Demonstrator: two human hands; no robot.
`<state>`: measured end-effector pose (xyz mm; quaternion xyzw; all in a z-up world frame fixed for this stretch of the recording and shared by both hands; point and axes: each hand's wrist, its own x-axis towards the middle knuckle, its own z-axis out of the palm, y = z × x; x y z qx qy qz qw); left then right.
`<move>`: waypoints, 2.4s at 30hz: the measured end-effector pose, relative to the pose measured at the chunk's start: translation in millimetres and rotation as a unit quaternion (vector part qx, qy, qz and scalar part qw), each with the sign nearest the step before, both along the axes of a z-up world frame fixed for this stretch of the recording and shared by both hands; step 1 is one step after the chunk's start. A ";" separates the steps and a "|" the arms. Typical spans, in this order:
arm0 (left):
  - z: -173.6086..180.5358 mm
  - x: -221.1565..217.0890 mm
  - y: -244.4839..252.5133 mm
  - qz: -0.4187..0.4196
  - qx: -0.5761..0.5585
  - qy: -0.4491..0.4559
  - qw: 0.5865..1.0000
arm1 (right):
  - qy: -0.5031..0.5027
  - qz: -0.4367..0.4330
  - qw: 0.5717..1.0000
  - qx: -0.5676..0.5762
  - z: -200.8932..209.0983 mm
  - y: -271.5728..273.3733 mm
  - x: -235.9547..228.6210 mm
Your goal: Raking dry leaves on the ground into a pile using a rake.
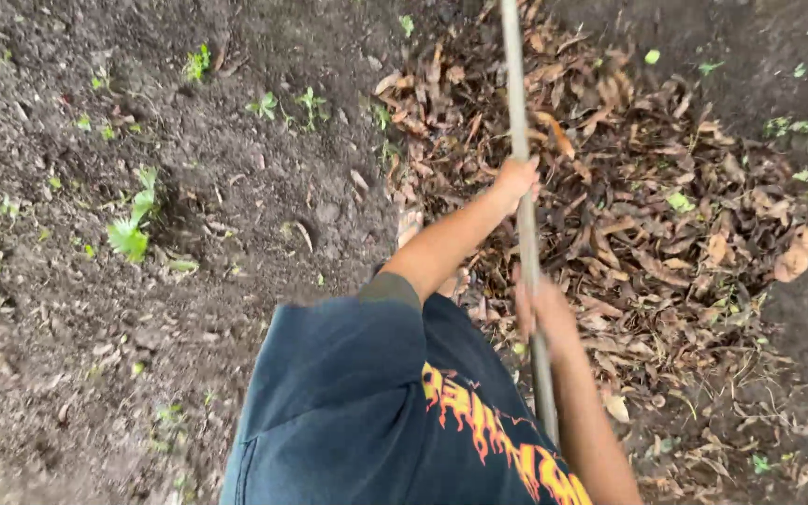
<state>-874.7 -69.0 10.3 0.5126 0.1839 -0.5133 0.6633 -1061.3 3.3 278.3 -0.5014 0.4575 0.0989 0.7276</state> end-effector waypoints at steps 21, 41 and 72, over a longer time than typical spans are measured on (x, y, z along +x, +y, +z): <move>-71.4 7.3 4.9 -0.639 0.120 -0.553 0.521 | 0.078 -0.160 0.968 0.177 -32.3 -11.6 41.7; -18.8 -290.7 60.0 -0.143 0.204 -0.143 0.958 | 0.153 0.075 0.985 0.013 20.0 17.4 -568.6; -110.0 -9.4 137.1 -0.197 0.221 -0.237 0.925 | 0.043 0.038 0.972 0.229 -191.9 -5.9 91.5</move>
